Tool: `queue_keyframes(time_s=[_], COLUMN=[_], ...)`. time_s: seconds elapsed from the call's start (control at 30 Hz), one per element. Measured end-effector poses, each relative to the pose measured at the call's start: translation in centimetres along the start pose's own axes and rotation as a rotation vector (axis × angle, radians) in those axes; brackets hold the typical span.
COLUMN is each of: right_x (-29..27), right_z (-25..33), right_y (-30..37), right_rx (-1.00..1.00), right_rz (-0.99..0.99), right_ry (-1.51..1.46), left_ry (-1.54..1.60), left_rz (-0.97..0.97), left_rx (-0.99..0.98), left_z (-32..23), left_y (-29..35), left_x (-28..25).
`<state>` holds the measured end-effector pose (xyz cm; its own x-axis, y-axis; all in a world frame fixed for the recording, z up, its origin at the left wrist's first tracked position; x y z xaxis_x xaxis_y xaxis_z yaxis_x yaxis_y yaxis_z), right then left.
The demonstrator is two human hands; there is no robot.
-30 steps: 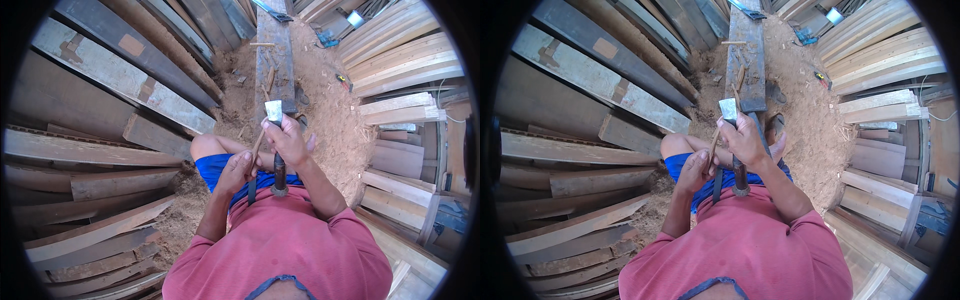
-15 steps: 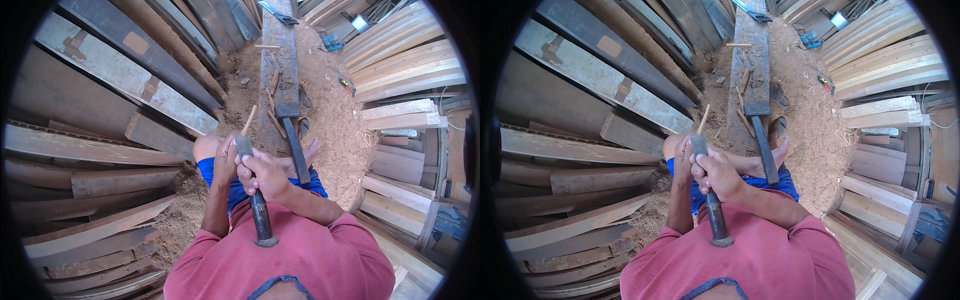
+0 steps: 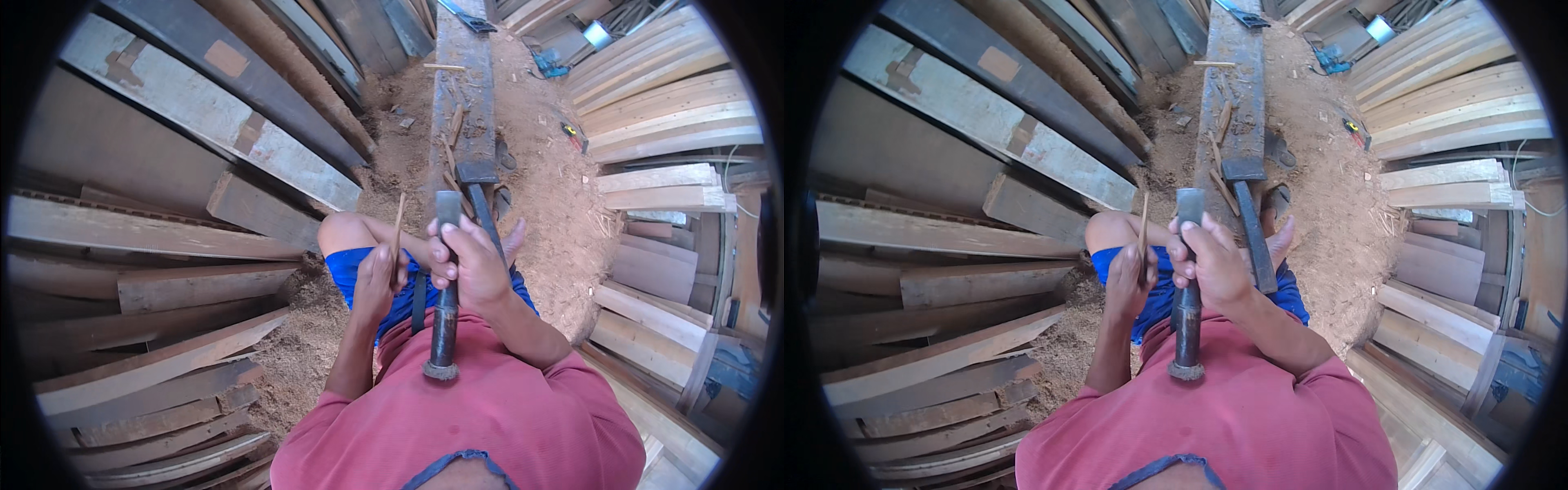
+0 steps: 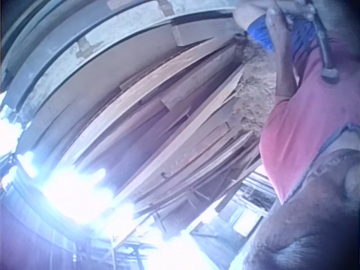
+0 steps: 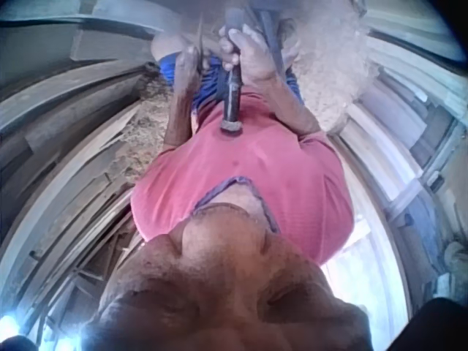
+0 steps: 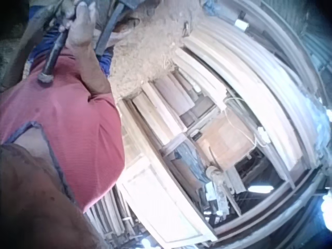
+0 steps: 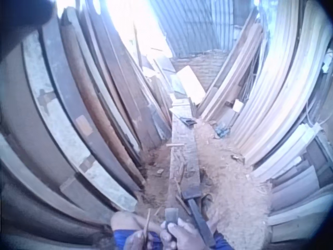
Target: The person shapes a small piece of wood with a chisel, then uses a saw to cut another piece of wood, and finally uses a plane to smooth a wooden surface on a low workbench.
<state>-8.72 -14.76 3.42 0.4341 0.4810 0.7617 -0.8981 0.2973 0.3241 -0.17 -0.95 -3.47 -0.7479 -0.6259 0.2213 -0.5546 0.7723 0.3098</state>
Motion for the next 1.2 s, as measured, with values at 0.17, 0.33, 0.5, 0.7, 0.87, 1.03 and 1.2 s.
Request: queue_keyframes(time_s=[0.17, 0.33, 0.5, 0.7, 0.87, 1.03, 1.2], right_x=[4.1, 3.9, 3.6, 0.1, -1.8, -2.8, -2.3], right_z=[-3.6, -3.4, -2.0, 5.0, 3.6, 3.1, 2.7], right_y=[-0.9, 0.6, 2.1, 3.1, -1.5, -2.3, -2.3], right_rx=[0.263, 0.231, 0.066, -0.165, -0.133, -0.220, -0.118], right_rz=[0.180, 0.165, 0.126, 0.022, -0.016, 0.031, 0.058], right_ry=[-0.046, 0.001, 0.173, 0.284, 0.569, 0.767, 0.835], left_ry=[-0.086, -0.297, -0.518, -0.030, -0.040, -0.267, 0.159], left_rz=[-0.327, 0.057, 0.016, 0.072, 0.174, 0.235, 0.365], left_rx=[0.162, 0.320, 0.379, -0.025, 0.127, 0.209, 0.004], left_z=[-0.1, -5.6, -6.1, 3.1, -1.3, -0.8, -0.9], left_y=[-5.0, -3.0, -0.4, 5.1, 1.1, 0.0, -1.3], left_x=[0.2, 1.1, 1.8, -0.4, 2.1, 2.4, 3.3])
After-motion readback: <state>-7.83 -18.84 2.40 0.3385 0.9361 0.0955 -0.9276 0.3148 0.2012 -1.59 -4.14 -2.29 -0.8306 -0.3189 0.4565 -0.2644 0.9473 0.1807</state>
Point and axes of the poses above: each hand's wrist, its own y-axis away from the middle knuckle, its own x-axis out of the palm, z = x × y, the point moved 6 cm from there along -y, towards the middle knuckle, and after that the axes turned 6 degrees about z, right-handed, at the moved point
